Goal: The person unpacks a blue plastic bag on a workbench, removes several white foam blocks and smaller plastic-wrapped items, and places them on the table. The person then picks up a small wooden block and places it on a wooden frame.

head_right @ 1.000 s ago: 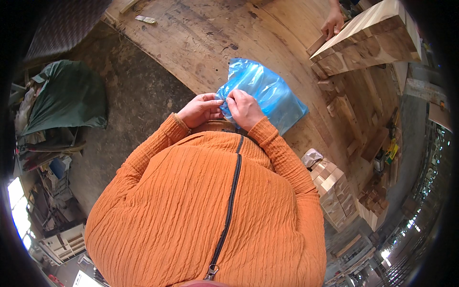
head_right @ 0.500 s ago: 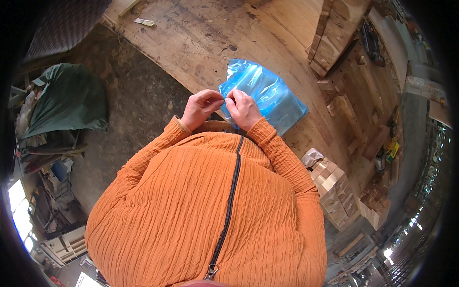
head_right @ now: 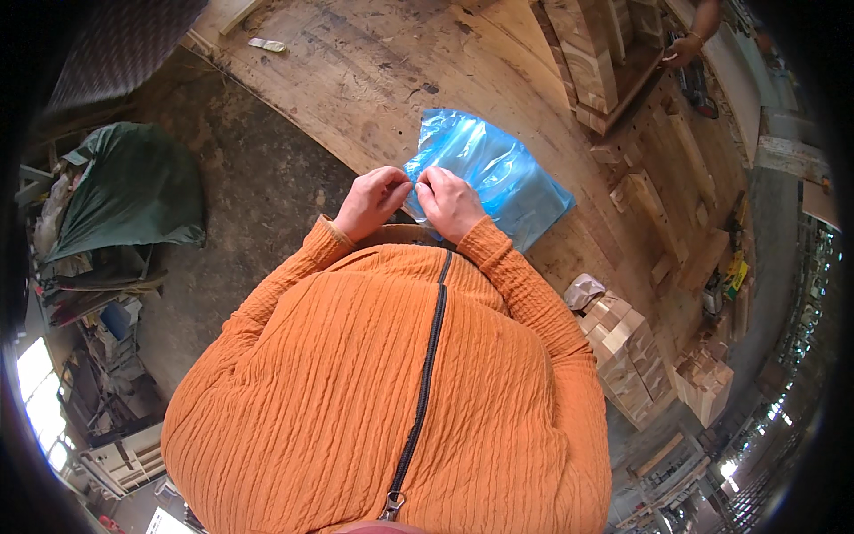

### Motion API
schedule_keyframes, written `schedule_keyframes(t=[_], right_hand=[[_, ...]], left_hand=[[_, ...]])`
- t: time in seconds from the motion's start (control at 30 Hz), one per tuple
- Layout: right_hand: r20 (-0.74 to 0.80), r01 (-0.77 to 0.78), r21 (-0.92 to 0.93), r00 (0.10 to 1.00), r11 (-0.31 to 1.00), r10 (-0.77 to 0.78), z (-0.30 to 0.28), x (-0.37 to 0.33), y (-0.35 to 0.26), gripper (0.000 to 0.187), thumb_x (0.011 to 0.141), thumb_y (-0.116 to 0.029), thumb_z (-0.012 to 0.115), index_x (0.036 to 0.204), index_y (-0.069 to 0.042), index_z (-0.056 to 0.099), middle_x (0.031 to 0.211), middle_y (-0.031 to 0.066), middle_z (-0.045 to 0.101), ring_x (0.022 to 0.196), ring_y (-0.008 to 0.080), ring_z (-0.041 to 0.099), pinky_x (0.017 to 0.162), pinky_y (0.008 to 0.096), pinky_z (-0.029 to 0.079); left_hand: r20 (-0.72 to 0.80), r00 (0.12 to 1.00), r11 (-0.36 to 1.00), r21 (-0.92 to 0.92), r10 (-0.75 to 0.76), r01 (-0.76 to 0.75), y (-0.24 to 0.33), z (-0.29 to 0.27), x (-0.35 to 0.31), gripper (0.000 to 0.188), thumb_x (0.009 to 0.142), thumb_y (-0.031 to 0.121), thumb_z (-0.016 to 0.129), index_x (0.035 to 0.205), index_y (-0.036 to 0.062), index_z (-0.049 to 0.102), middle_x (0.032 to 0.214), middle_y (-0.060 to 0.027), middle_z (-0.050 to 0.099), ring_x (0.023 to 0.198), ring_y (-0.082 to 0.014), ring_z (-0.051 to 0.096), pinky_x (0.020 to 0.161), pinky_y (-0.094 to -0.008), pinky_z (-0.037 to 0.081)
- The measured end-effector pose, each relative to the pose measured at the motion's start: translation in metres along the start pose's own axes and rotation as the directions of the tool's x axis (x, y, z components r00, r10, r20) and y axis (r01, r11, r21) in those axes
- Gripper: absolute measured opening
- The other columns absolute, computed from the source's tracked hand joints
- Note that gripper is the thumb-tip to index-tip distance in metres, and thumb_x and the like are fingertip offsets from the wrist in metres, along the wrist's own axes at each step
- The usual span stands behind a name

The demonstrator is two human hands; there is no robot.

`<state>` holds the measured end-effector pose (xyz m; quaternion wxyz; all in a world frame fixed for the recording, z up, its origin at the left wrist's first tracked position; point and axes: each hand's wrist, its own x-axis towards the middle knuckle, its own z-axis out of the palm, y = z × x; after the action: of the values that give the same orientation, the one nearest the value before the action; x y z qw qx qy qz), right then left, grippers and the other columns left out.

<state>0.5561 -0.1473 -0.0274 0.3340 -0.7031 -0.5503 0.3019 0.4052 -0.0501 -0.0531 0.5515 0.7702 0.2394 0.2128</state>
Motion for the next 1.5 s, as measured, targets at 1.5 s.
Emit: schedule_keyframes(t=[1.5], right_hand=[[-0.001, -0.233, 0.422, 0.966, 0.876, 0.258, -0.007, 0.001, 0.007, 0.014, 0.090, -0.012, 0.051, 0.087, 0.001, 0.055, 0.074, 0.0075, 0.059, 0.061, 0.0123, 0.058, 0.057, 0.0267, 0.047]], left_hand=[[0.519, 0.733, 0.269, -0.703, -0.439, 0.659, -0.009, -0.007, 0.000, 0.021, 0.088, 0.005, 0.053, 0.107, -0.0010, 0.055, 0.091, -0.0044, 0.060, 0.079, -0.0121, 0.059, 0.075, -0.0253, 0.051]])
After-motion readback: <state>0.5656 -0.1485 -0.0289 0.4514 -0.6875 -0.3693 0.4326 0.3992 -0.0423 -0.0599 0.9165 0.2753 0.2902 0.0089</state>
